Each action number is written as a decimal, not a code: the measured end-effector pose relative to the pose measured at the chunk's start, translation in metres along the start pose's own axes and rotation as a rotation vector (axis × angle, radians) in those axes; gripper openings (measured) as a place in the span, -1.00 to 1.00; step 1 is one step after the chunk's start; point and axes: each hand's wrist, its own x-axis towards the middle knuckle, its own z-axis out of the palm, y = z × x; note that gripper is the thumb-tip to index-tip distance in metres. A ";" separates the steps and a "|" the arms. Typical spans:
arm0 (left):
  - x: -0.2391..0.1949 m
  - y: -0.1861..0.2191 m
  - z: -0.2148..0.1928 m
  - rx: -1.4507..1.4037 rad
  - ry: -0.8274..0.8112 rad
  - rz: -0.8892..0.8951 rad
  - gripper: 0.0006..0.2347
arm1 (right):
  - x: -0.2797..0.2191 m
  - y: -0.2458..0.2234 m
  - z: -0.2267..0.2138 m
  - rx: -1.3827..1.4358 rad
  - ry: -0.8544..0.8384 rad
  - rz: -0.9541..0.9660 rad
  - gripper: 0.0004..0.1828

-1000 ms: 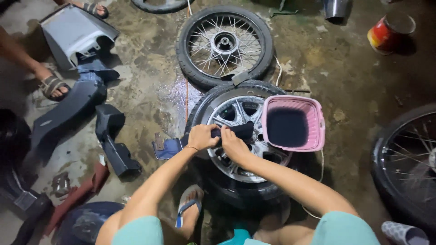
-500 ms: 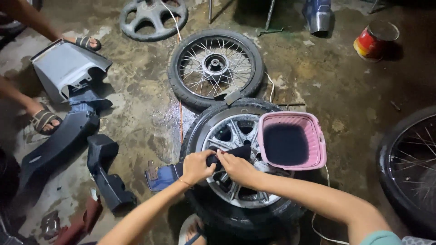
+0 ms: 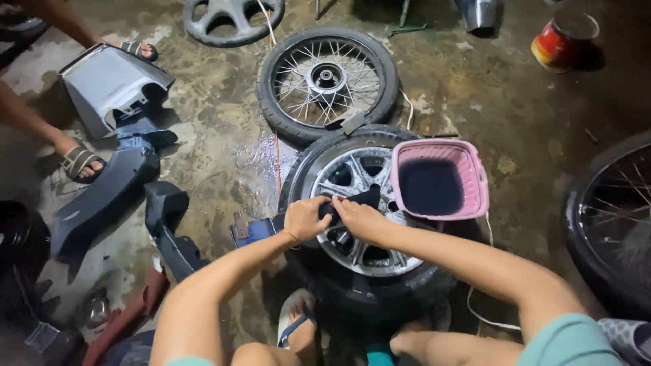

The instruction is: Hand sanding a black plastic motorcycle part using wet sandpaper and water to smooth the surface.

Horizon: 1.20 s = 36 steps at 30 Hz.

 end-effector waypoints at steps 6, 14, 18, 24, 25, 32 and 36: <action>0.007 -0.010 0.011 0.046 0.000 -0.021 -0.68 | 0.004 0.015 -0.019 0.173 -0.041 0.077 -0.42; 0.009 -0.013 0.014 0.071 -0.012 -0.053 -0.69 | -0.015 0.055 0.023 0.645 0.089 0.441 -0.56; 0.007 -0.014 0.014 0.097 -0.005 -0.043 -0.70 | -0.005 0.024 0.002 0.623 0.096 0.428 -0.61; 0.015 -0.026 0.019 0.120 0.035 -0.046 -0.69 | 0.010 0.026 -0.010 0.615 0.034 0.314 -0.72; 0.015 -0.029 0.020 0.130 0.042 -0.033 -0.69 | 0.012 0.024 -0.015 0.625 0.023 0.317 -0.73; 0.018 -0.038 0.028 0.139 0.033 -0.020 -0.68 | 0.015 0.024 -0.008 0.542 -0.002 0.305 -0.77; 0.025 -0.043 0.030 0.158 0.039 0.025 -0.68 | 0.020 0.027 0.003 0.568 0.003 0.328 -0.78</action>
